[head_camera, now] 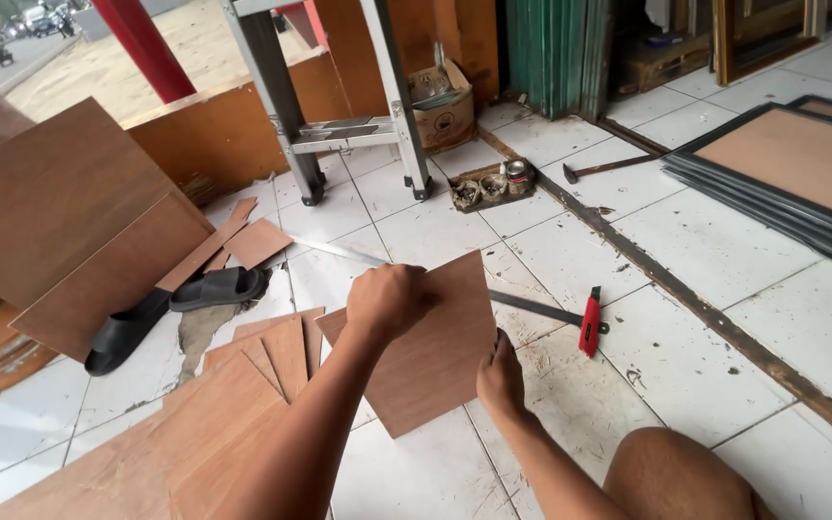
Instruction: The person sits on the floor and sands the edges and surfaces of several small wooden boards using a sanding block. The person then places one sanded board into a white frame and sets it aside before continuing to sand another board.
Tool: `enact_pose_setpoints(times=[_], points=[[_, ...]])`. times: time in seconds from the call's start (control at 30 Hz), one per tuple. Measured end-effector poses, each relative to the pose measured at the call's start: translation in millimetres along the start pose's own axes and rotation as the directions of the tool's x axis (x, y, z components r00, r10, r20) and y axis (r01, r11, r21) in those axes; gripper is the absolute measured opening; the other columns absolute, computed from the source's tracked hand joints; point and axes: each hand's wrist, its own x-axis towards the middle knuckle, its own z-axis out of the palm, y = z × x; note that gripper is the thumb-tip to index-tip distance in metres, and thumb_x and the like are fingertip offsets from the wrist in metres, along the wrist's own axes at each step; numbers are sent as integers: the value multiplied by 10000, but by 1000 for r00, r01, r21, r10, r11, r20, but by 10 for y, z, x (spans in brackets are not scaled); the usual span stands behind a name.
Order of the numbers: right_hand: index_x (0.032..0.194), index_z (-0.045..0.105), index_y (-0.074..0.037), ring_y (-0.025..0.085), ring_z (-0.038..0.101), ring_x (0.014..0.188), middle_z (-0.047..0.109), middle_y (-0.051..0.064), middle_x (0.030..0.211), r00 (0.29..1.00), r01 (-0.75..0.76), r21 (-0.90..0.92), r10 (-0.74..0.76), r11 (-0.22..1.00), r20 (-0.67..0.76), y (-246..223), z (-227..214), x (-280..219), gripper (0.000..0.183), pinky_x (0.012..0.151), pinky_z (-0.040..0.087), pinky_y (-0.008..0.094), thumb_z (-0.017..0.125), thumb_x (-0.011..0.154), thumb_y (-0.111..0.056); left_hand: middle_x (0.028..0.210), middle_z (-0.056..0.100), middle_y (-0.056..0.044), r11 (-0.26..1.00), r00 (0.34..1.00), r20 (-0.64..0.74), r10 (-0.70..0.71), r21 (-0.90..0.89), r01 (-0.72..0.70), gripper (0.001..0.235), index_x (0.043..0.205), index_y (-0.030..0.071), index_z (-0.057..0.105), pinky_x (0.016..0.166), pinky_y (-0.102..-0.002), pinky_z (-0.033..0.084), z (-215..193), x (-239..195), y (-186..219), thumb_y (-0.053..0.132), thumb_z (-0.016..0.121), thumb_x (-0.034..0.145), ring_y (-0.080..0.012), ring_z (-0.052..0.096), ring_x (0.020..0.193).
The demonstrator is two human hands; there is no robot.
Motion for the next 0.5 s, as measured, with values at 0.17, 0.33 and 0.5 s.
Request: enact_pose_setpoints(times=[0.17,0.33,0.5], points=[[1307,365,-64,322,361,1229,398,183,1321,964,263,255,-242,930,-109,-1431,-711,-130,581,1041,281,422,312,733,5,793,670,-74,1000,1000,-3,11,-3,-11,280,944,174,670,687,-386,533,-58,-42,43,342,636,722,-302,650,774],[1279,396,-43,341,420,1175,453,202,1255,955,287,203,-264,936,-135,-329,-45,73,511,994,342,434,346,771,-21,792,669,-58,1000,1000,-23,-19,3,19,269,943,178,671,678,-364,533,-32,-64,62,334,630,728,-287,653,766],[1192,462,33,397,473,1108,516,271,1153,981,145,44,-138,988,-137,-535,-211,-48,417,966,358,465,353,814,-102,829,666,-82,1000,999,-19,28,6,-28,339,974,168,658,709,-415,533,0,-47,2,391,615,722,-307,648,810]])
